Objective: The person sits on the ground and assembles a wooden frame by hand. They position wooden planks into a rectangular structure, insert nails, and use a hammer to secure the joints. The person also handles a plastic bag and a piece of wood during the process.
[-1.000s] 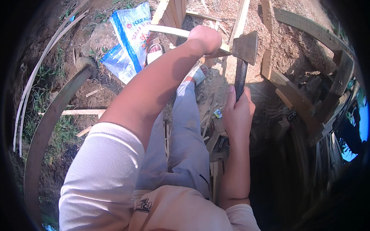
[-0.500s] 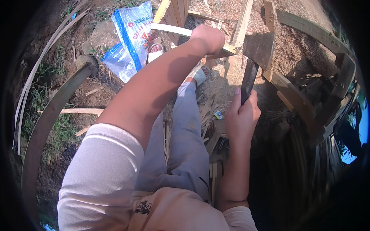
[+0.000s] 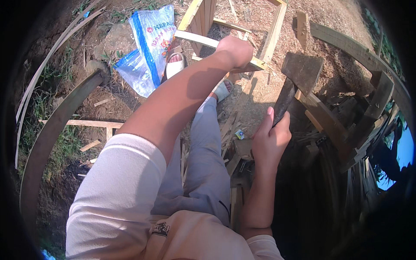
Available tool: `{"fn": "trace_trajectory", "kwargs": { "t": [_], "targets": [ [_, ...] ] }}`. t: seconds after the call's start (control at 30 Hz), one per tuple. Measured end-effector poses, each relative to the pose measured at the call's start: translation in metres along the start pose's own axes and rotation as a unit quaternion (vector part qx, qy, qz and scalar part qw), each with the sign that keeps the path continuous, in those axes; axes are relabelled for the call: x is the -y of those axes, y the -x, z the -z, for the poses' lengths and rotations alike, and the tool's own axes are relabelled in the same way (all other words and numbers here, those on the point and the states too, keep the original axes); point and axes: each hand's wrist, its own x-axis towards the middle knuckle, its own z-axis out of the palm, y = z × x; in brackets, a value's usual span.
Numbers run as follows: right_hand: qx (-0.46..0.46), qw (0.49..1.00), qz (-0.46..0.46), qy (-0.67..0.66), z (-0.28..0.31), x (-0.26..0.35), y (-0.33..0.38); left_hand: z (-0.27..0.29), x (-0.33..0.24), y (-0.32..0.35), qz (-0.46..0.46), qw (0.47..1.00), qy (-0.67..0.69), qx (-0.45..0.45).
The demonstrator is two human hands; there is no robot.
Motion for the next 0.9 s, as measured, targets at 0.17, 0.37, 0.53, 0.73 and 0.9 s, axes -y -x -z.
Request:
{"fn": "trace_trajectory", "kwargs": {
  "t": [0.17,0.37,0.53,0.73,0.9],
  "targets": [
    [-0.095,0.988,0.099,-0.066,0.006,0.033,0.009,-0.003,-0.002,0.0,-0.009,1.0,0.002,-0.011],
    [0.016,0.991,0.058,0.121,-0.021,-0.029,-0.031,-0.013,0.001,-0.01,0.003,0.998,0.022,-0.055],
    [-0.102,0.986,0.133,-0.002,0.007,0.046,0.005,-0.008,0.003,-0.004,0.015,0.998,0.041,-0.033],
    [0.017,0.968,0.086,0.233,-0.021,-0.036,-0.025,-0.016,0.002,-0.013,-0.013,0.998,0.034,-0.043],
    [0.037,0.983,0.106,0.143,-0.018,-0.006,-0.002,-0.004,0.004,-0.003,-0.021,0.999,0.017,-0.018]
  ]
}}
